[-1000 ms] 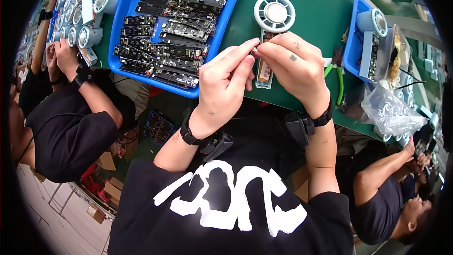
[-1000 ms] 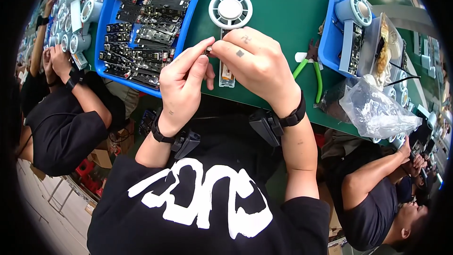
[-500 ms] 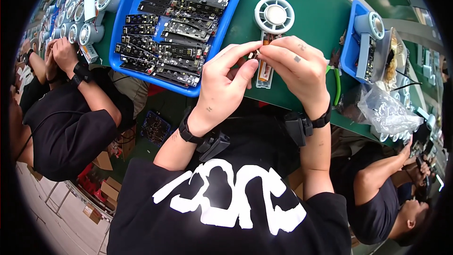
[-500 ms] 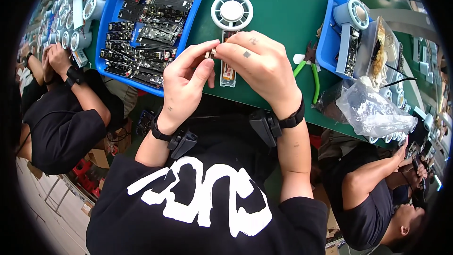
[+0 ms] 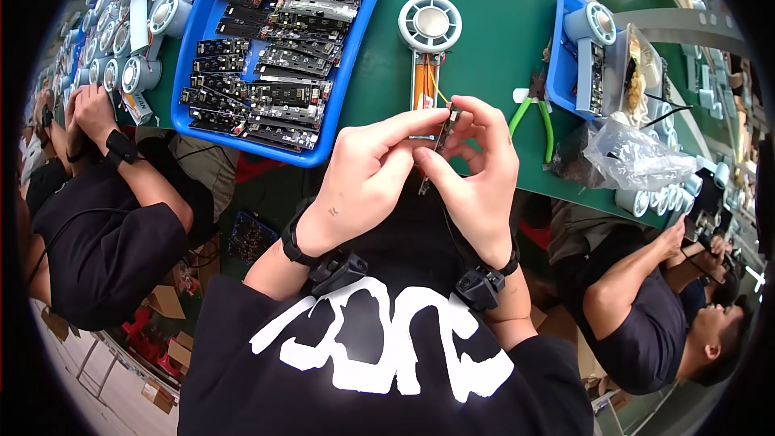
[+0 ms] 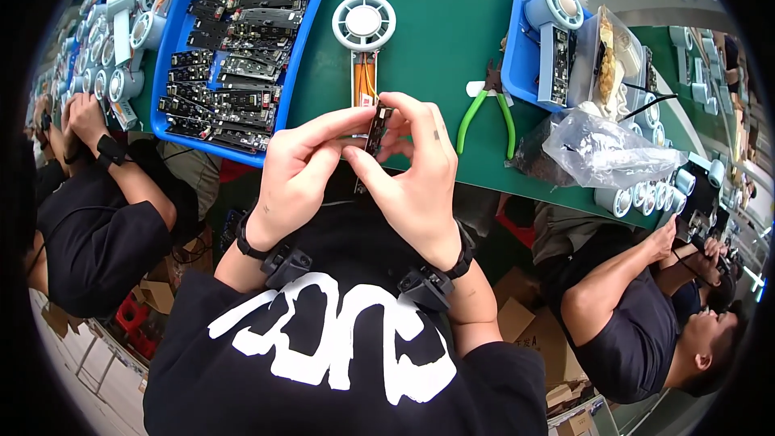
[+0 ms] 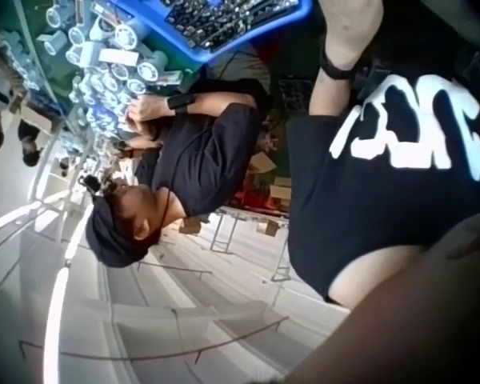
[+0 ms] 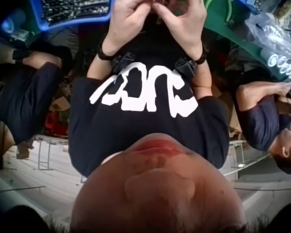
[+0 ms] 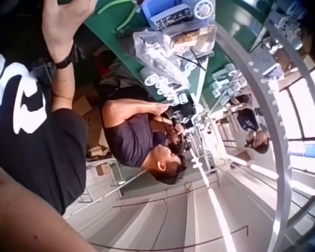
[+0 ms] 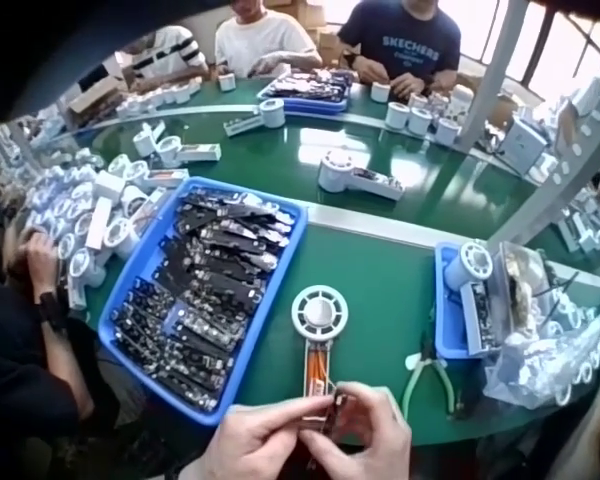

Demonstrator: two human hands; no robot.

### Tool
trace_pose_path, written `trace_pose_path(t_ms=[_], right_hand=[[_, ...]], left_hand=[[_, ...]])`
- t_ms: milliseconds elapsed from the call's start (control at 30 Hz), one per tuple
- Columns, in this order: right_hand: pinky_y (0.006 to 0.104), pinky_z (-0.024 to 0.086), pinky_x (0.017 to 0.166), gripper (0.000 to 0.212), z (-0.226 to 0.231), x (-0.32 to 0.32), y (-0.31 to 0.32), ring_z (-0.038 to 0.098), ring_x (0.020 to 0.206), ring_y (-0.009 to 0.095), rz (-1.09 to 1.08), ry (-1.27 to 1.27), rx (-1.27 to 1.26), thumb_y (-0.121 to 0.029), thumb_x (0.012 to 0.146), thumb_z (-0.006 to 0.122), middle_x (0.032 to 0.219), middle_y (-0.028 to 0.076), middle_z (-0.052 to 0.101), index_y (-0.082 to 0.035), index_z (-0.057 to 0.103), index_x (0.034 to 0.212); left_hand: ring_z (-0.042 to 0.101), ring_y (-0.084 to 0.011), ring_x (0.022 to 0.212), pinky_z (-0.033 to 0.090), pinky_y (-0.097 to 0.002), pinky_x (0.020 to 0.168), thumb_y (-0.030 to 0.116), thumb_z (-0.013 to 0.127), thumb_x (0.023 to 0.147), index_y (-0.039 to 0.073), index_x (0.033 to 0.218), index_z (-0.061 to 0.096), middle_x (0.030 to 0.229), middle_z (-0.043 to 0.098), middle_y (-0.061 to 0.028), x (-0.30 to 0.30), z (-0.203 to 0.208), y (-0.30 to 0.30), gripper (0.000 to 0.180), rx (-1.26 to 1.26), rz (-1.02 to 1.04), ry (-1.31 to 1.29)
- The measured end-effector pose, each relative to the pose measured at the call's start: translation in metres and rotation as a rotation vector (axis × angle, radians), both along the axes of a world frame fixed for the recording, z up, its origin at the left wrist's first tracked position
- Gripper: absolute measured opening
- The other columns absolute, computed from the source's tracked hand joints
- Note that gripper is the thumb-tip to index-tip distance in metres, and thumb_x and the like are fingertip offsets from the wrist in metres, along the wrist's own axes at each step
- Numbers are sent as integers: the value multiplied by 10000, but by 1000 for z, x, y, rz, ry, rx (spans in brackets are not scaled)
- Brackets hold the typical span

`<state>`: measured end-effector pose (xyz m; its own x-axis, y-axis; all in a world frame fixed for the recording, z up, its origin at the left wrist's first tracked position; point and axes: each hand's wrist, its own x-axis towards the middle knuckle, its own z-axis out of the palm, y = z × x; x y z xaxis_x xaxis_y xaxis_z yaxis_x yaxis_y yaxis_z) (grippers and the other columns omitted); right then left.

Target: The person picks up a circuit board and connects a wire from a fan housing to it before pressing the board into the housing. They then pick up a second circuit board from a tray and connect a wire from a different fan housing to it.

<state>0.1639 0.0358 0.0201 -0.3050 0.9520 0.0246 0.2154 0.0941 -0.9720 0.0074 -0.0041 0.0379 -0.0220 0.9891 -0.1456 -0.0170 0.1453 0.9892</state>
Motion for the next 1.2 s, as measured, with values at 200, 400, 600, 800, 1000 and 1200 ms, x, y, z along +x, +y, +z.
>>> trace_pose_path(t_ms=[200,400,600,800,1000,1200], right_hand=[[233,522,775,541,4,5,9,582,940,107,-8,272,-328,79,829,712,1070,58,609,-20,535,1331],[263,486,762,474,-12,28,30,603,924,123,71,478,-533,-41,903,664,1173,129,656,-13,535,1359],[271,487,775,467,-21,31,35,609,919,123,86,518,-533,-69,924,647,1155,129,663,-12,530,1373],[266,485,774,451,-22,33,35,611,912,118,84,523,-540,-64,929,641,1151,126,664,-14,537,1365],[259,482,779,449,-23,35,36,612,896,118,97,533,-536,-67,929,636,1150,125,662,-15,541,1364],[253,475,786,437,-16,32,44,602,886,118,99,583,-512,-58,932,608,1157,130,657,-13,546,1363]], left_hand=[[695,-237,1034,558,-340,869,-103,518,906,-24,1227,680,1170,701,-164,-4,-16,2,368,80,57,-82],[657,-243,872,559,-352,747,-13,694,814,69,1064,725,1073,686,-76,-28,-27,27,264,628,22,887],[632,-220,832,549,-339,723,53,738,778,87,1011,724,1076,679,-37,-26,-33,38,235,698,-86,925],[630,-205,830,547,-336,719,59,735,776,96,980,712,1070,680,-15,-32,-21,46,209,733,-221,977],[642,-217,794,550,-331,696,57,729,802,89,971,691,1017,694,-27,-34,-20,56,176,783,-319,1027],[637,-125,717,521,-241,657,34,690,913,29,994,685,964,726,-75,-26,-25,55,81,430,47,360]])
